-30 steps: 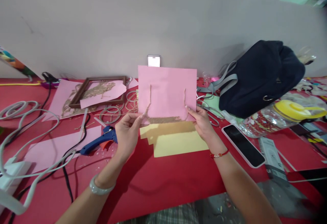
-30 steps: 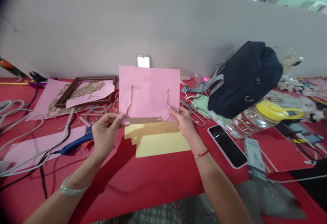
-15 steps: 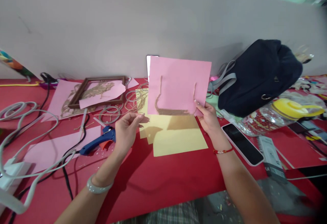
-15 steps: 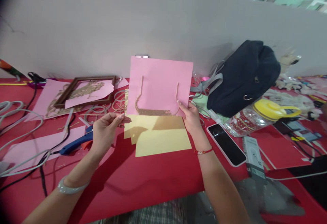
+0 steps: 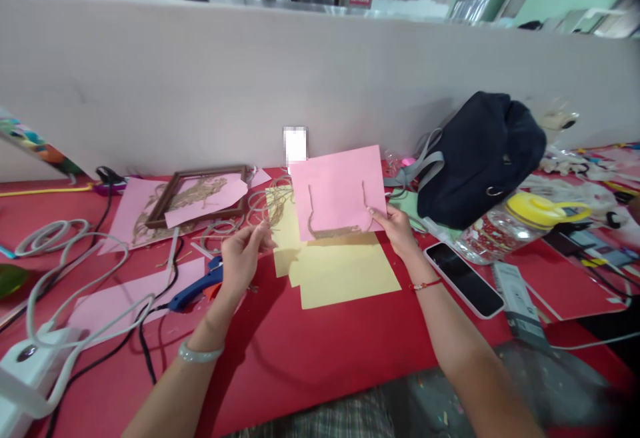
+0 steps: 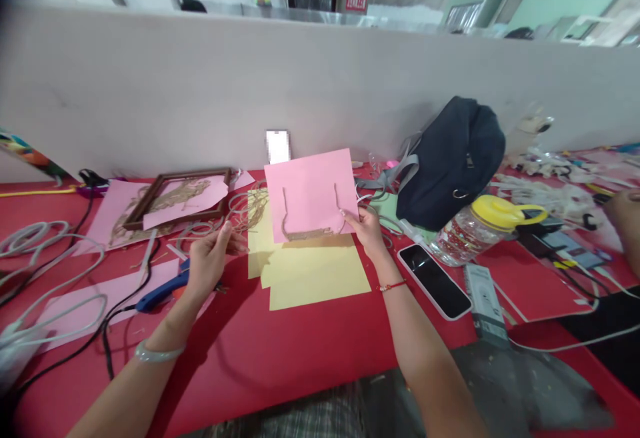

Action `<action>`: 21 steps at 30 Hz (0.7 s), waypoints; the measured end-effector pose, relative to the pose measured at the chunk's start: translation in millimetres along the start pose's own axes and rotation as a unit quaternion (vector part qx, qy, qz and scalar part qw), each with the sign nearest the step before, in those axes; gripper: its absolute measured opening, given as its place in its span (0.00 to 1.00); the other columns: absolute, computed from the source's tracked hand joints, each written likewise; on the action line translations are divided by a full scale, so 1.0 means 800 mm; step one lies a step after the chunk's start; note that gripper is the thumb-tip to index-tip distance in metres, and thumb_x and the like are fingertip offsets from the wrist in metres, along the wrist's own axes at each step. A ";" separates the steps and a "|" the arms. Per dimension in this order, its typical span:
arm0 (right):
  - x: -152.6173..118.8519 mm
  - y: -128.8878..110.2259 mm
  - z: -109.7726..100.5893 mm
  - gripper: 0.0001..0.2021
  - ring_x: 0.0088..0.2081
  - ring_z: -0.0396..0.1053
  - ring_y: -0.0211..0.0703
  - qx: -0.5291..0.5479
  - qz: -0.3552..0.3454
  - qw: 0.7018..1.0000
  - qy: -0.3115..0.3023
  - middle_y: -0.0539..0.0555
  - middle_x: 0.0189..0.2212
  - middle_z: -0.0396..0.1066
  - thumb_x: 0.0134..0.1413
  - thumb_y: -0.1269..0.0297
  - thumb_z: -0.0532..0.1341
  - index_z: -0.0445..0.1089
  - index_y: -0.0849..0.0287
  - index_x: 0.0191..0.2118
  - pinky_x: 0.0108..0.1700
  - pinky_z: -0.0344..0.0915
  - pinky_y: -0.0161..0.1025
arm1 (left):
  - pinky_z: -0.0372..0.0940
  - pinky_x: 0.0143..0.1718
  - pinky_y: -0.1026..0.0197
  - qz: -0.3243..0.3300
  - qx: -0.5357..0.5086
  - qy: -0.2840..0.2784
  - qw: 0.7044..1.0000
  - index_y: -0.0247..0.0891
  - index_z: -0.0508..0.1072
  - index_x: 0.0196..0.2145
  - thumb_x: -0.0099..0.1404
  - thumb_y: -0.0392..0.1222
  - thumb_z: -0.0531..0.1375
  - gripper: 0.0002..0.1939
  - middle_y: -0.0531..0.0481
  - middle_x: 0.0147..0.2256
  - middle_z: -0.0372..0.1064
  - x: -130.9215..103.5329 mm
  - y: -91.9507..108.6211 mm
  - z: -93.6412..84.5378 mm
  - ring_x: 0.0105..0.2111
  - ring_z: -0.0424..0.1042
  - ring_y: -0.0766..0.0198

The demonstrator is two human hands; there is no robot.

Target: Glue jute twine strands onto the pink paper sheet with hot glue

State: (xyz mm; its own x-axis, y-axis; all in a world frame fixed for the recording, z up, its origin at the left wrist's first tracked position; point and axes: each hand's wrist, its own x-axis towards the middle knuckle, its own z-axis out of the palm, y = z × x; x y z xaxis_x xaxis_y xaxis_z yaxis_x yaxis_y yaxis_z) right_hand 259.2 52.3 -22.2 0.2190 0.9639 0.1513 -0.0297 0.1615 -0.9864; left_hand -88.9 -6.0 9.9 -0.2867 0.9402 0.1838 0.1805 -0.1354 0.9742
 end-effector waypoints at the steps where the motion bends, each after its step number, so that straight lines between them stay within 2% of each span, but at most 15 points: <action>1: -0.001 -0.001 0.002 0.26 0.45 0.80 0.54 0.003 -0.002 1.000 -0.005 0.56 0.40 0.85 0.38 0.42 0.80 0.84 0.57 0.39 0.52 0.75 0.49 | 0.70 0.28 0.62 -0.002 0.018 -0.019 1.000 0.36 0.78 0.28 0.66 0.59 0.63 0.22 0.46 0.22 0.76 0.001 -0.005 -0.001 0.23 0.75 0.61; 3: -0.003 -0.004 0.007 0.25 0.44 0.81 0.54 0.007 -0.005 1.000 -0.018 0.56 0.37 0.85 0.37 0.42 0.80 0.83 0.57 0.37 0.52 0.75 0.50 | 0.71 0.30 0.60 -0.012 0.038 -0.055 0.998 0.37 0.77 0.28 0.67 0.67 0.59 0.29 0.44 0.24 0.77 0.003 -0.015 0.000 0.24 0.76 0.59; 7: -0.014 -0.010 0.021 0.23 0.41 0.81 0.55 0.013 -0.009 0.999 -0.049 0.55 0.34 0.84 0.40 0.42 0.78 0.83 0.56 0.36 0.50 0.75 0.51 | 0.71 0.33 0.59 -0.002 0.037 -0.096 0.995 0.37 0.79 0.34 0.59 0.74 0.63 0.33 0.43 0.32 0.80 0.000 -0.020 0.014 0.33 0.78 0.55; 11: -0.029 -0.013 0.032 0.26 0.42 0.80 0.56 0.013 -0.025 0.998 -0.056 0.56 0.33 0.83 0.40 0.38 0.77 0.83 0.56 0.34 0.49 0.75 0.51 | 0.66 0.29 0.61 0.017 0.028 -0.128 0.991 0.39 0.72 0.25 0.56 0.78 0.63 0.34 0.52 0.23 0.68 -0.007 -0.012 0.027 0.25 0.70 0.62; 15: -0.049 -0.012 0.032 0.30 0.41 0.78 0.56 0.003 -0.043 0.999 -0.032 0.56 0.31 0.82 0.39 0.31 0.75 0.82 0.57 0.31 0.49 0.74 0.51 | 0.54 0.22 0.65 0.023 0.026 -0.149 0.988 0.41 0.66 0.22 0.51 0.78 0.66 0.35 0.58 0.18 0.57 -0.013 -0.005 0.030 0.19 0.57 0.68; 17: -0.060 -0.011 0.028 0.31 0.40 0.77 0.56 -0.005 -0.051 0.999 -0.016 0.57 0.31 0.82 0.40 0.30 0.74 0.81 0.57 0.30 0.49 0.73 0.52 | 0.50 0.21 0.65 0.023 0.030 -0.160 0.986 0.41 0.66 0.21 0.49 0.77 0.67 0.35 0.59 0.17 0.56 -0.014 -0.003 0.030 0.19 0.54 0.69; 21: -0.073 -0.013 0.021 0.31 0.41 0.76 0.57 -0.014 -0.058 0.998 0.001 0.58 0.32 0.82 0.39 0.30 0.74 0.81 0.58 0.29 0.49 0.71 0.51 | 0.49 0.22 0.64 0.033 0.041 -0.169 0.984 0.41 0.65 0.20 0.50 0.77 0.66 0.35 0.57 0.17 0.56 -0.017 0.000 0.031 0.20 0.53 0.69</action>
State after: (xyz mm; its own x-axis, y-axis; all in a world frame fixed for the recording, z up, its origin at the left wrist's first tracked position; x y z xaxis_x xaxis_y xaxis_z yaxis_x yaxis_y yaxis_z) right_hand 230.5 -1.8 -20.1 0.2216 0.9386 0.2645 0.0241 0.2659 -0.9637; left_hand -61.5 -10.8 4.2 0.0558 0.9824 0.1785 0.2685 -0.1870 0.9450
